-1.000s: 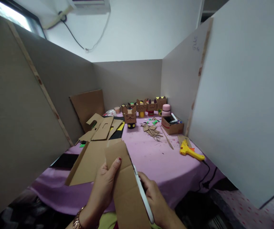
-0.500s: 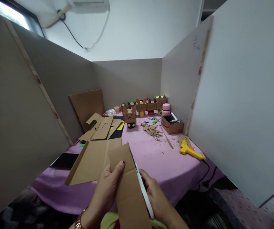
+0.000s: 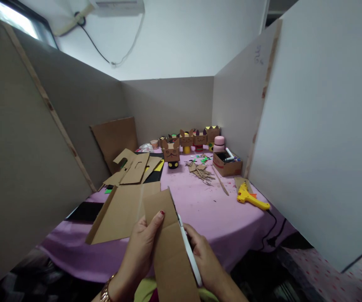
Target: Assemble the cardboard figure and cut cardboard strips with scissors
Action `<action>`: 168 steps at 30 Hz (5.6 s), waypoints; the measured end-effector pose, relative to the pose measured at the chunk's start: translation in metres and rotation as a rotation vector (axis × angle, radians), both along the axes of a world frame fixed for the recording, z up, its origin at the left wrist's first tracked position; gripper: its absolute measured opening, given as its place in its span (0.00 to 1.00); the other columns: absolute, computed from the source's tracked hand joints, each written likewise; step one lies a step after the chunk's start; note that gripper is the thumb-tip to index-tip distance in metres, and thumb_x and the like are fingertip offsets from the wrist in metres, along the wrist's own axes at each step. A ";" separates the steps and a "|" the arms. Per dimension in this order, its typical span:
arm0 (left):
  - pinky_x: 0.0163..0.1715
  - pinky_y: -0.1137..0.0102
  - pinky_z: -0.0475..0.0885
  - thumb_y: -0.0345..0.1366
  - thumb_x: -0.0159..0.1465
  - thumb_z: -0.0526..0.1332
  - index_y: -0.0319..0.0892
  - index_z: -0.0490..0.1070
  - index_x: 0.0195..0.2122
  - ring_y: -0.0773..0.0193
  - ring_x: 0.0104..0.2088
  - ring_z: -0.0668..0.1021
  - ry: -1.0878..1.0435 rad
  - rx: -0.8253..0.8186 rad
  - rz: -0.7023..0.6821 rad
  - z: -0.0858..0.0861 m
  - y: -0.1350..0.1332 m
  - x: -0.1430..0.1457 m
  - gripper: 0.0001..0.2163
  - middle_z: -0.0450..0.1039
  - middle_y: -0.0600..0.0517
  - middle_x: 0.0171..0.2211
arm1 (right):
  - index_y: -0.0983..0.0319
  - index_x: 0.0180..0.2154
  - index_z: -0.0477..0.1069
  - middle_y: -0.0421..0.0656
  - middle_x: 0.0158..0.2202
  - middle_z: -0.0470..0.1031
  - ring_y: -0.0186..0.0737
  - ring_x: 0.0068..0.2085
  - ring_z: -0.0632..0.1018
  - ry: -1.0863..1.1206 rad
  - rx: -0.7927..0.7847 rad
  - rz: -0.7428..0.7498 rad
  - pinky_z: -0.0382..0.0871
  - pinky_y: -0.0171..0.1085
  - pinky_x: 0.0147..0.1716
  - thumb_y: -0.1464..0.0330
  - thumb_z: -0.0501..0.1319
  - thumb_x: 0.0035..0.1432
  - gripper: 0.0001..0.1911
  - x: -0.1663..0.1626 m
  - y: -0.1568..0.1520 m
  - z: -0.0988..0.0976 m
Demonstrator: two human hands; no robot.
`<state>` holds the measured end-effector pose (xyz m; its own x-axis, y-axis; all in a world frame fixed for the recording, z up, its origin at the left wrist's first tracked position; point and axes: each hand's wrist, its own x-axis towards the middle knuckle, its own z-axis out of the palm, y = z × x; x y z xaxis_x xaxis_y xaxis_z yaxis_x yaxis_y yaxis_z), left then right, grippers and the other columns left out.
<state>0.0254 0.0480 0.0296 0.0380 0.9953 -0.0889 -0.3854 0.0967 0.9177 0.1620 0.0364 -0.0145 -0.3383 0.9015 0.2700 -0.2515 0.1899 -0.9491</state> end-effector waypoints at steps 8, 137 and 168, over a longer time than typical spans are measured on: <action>0.25 0.70 0.73 0.40 0.55 0.61 0.38 0.69 0.41 0.59 0.28 0.79 0.008 -0.012 0.020 0.001 0.001 -0.001 0.15 0.78 0.46 0.31 | 0.58 0.53 0.63 0.45 0.49 0.72 0.47 0.51 0.70 -0.073 0.018 -0.003 0.63 0.41 0.49 0.70 0.60 0.52 0.25 0.005 -0.001 0.007; 0.30 0.74 0.64 0.40 0.51 0.64 0.46 0.64 0.45 0.69 0.29 0.72 0.493 0.451 0.430 0.009 0.069 -0.089 0.20 0.69 0.55 0.33 | 0.59 0.46 0.68 0.32 0.21 0.65 0.30 0.21 0.65 0.199 -0.224 -0.391 0.59 0.27 0.20 0.68 0.70 0.40 0.28 0.021 0.013 -0.016; 0.42 0.67 0.70 0.41 0.58 0.59 0.47 0.59 0.54 0.57 0.47 0.74 0.009 0.204 0.106 -0.012 0.027 -0.004 0.22 0.70 0.47 0.50 | 0.56 0.42 0.71 0.33 0.23 0.62 0.29 0.20 0.64 0.360 -0.248 -0.589 0.68 0.30 0.18 0.64 0.72 0.34 0.28 -0.043 0.008 -0.041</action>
